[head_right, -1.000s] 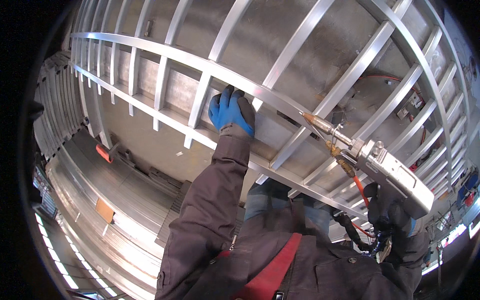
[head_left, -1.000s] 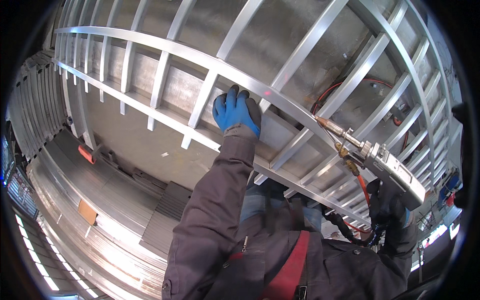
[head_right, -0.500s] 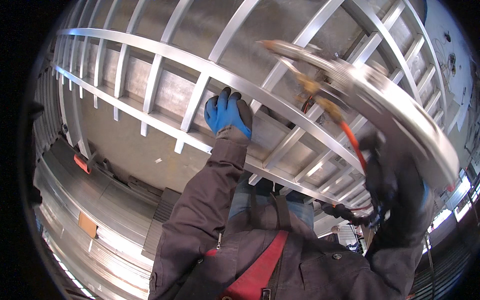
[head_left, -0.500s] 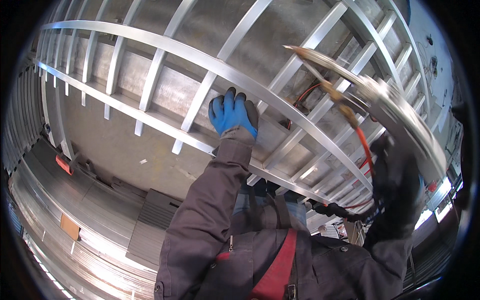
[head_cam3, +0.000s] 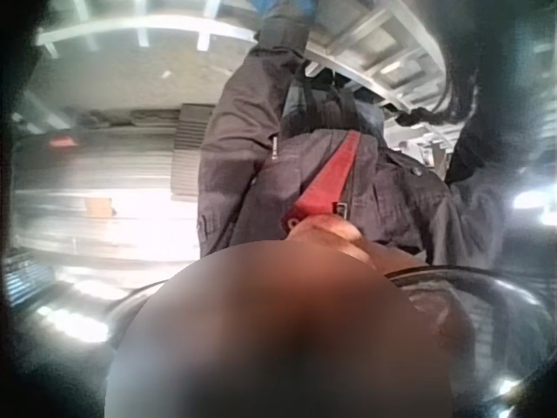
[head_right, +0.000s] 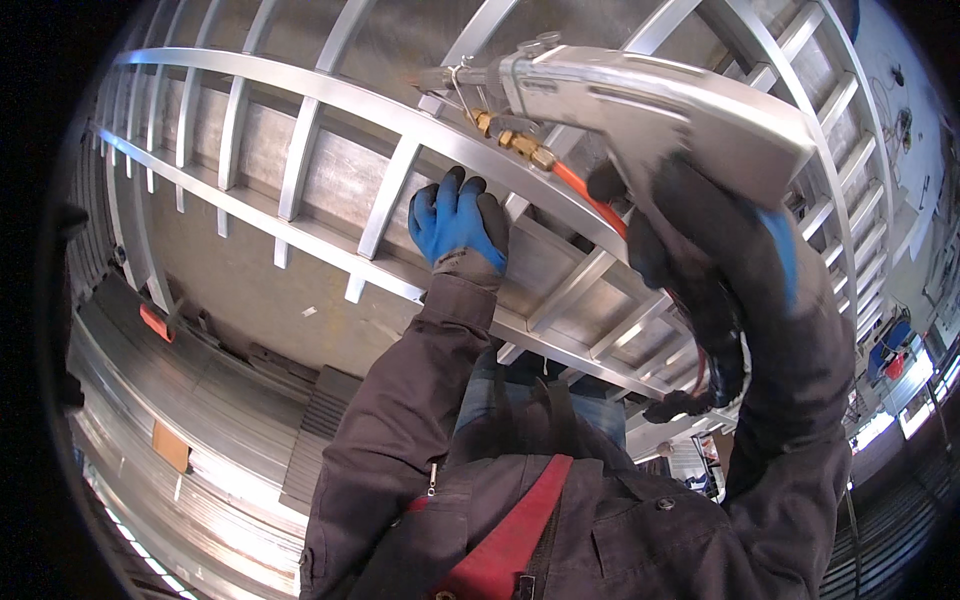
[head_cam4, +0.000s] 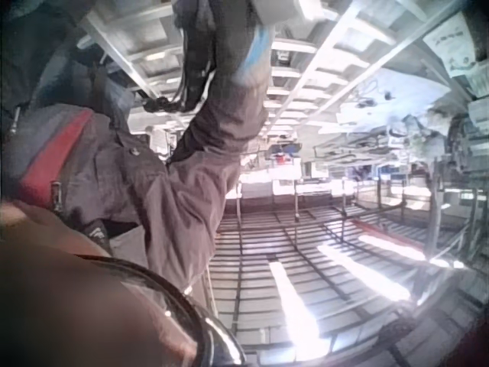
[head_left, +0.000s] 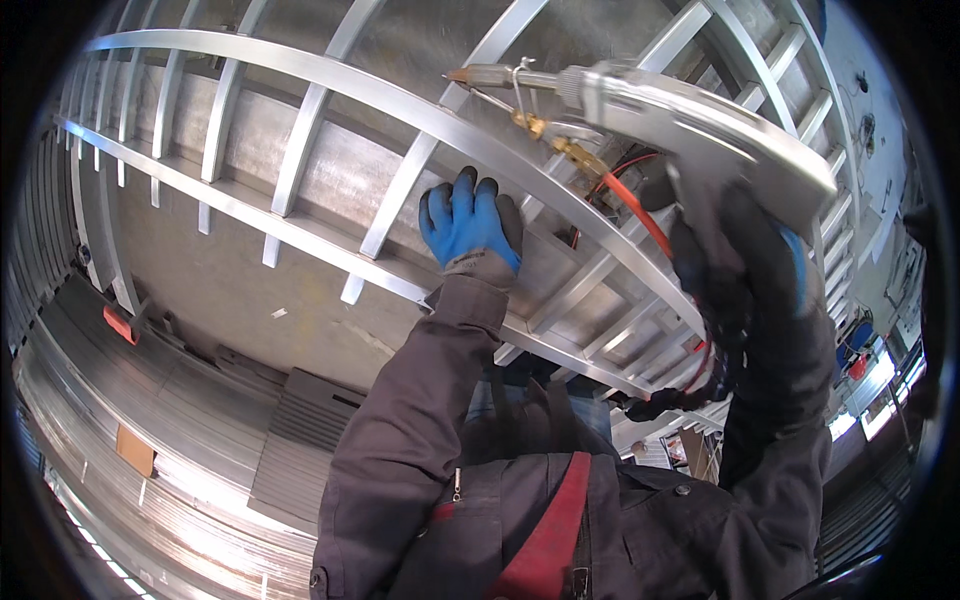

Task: The person welds a metal frame using a handheld welding torch. They repeatedly position metal bars onto the frame, weld them in place, and reposition the frame to access different sections. The person wears gloves and a protective jacket while working in a workshop.

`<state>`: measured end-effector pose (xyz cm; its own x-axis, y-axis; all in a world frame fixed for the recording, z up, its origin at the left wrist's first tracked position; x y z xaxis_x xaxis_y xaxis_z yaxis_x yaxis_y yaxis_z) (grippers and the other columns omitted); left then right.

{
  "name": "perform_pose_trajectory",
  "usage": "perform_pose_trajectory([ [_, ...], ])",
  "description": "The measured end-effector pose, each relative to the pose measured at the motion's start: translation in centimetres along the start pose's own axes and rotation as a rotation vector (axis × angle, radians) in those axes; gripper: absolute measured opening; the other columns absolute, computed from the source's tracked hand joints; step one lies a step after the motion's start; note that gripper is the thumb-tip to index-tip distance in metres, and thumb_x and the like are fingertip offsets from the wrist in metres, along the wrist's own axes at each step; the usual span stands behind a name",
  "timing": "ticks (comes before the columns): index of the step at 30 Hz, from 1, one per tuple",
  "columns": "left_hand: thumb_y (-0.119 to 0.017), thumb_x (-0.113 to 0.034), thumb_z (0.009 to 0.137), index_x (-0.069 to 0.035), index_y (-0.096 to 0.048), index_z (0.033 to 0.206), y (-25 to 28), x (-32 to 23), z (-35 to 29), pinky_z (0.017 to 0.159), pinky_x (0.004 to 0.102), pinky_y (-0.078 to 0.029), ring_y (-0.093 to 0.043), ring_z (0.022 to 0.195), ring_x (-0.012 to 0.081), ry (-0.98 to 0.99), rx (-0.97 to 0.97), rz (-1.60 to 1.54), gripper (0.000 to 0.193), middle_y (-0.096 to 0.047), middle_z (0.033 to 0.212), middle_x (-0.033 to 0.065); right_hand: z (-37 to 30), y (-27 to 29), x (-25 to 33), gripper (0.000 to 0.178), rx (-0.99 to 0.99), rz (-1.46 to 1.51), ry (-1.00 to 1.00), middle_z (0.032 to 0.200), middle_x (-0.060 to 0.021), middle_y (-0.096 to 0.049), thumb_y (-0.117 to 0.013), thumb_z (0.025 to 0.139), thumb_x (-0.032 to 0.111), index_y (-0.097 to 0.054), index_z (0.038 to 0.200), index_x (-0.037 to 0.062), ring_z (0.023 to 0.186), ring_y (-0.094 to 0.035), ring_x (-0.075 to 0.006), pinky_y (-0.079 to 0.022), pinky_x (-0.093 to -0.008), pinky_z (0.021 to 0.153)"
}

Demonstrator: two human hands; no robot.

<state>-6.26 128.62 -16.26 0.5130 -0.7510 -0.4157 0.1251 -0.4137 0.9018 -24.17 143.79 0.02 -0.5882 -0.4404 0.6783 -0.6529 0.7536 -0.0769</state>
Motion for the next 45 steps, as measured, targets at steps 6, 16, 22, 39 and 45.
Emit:
perform_pose_trajectory([
  [6, -0.062, -0.024, 0.090, -0.008, -0.070, 0.113, -0.2, 0.1, 0.0, 0.112, 0.0555, -0.034, -0.051, 0.123, 0.0390, -0.002, 0.008, 0.004, 0.030, -0.062, 0.135, 0.0149, 3.7, -1.3, -2.0, 0.053, 0.112, -0.109, -0.098, 0.069, -0.0051, -0.064, -0.061, 0.101, 0.049, -0.069, 0.115, -0.0014, 0.060, -0.060, -0.0130, -0.048, -0.0277, 0.055],
  [16, -0.064, -0.026, 0.087, -0.009, -0.071, 0.114, -0.1, 0.3, 0.0, 0.111, 0.0559, -0.034, -0.052, 0.120, 0.0385, -0.007, -0.012, -0.019, 0.033, -0.062, 0.133, 0.0145, 4.9, -1.5, -2.8, 0.052, 0.160, -0.164, -0.180, 0.067, -0.0046, -0.062, -0.059, 0.102, 0.052, -0.069, 0.104, 0.0015, 0.058, -0.060, -0.0129, -0.046, -0.0279, 0.052],
  [22, -0.065, -0.028, 0.086, -0.009, -0.071, 0.114, -0.2, 0.3, 0.0, 0.112, 0.0561, -0.034, -0.052, 0.119, 0.0380, -0.019, 0.001, 0.000, 0.034, -0.062, 0.133, 0.0140, 4.7, -1.3, -2.4, 0.052, 0.105, -0.188, -0.148, 0.070, -0.0045, -0.063, -0.059, 0.101, 0.052, -0.070, 0.105, 0.0016, 0.060, -0.059, -0.0130, -0.047, -0.0277, 0.056],
  [39, -0.065, -0.027, 0.087, -0.008, -0.071, 0.112, 0.0, 0.2, 0.1, 0.111, 0.0551, -0.035, -0.052, 0.119, 0.0378, -0.011, 0.003, 0.001, 0.032, -0.062, 0.133, 0.0148, 4.5, -1.0, -2.7, 0.054, 0.068, -0.110, -0.137, 0.072, -0.0023, -0.063, -0.055, 0.103, 0.054, -0.073, 0.113, 0.0047, 0.060, -0.055, -0.0098, -0.043, -0.0254, 0.055],
  [45, -0.066, -0.028, 0.087, -0.008, -0.071, 0.112, 0.0, 0.2, 0.1, 0.111, 0.0564, -0.035, -0.052, 0.119, 0.0378, -0.008, 0.019, -0.003, 0.032, -0.061, 0.133, 0.0145, 4.6, -0.6, -2.9, 0.056, 0.057, -0.114, -0.141, 0.071, -0.0021, -0.064, -0.055, 0.103, 0.057, -0.074, 0.114, 0.0060, 0.056, -0.054, -0.0077, -0.041, -0.0228, 0.051],
])
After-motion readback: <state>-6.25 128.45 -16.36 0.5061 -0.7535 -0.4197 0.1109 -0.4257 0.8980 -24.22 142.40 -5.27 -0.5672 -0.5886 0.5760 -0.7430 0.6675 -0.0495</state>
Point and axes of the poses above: each hand's wrist, its own z-axis towards the middle knuckle, its own y-axis out of the back of the hand, x = y × z, the point moved 7 cm from there along z, towards the middle knuckle
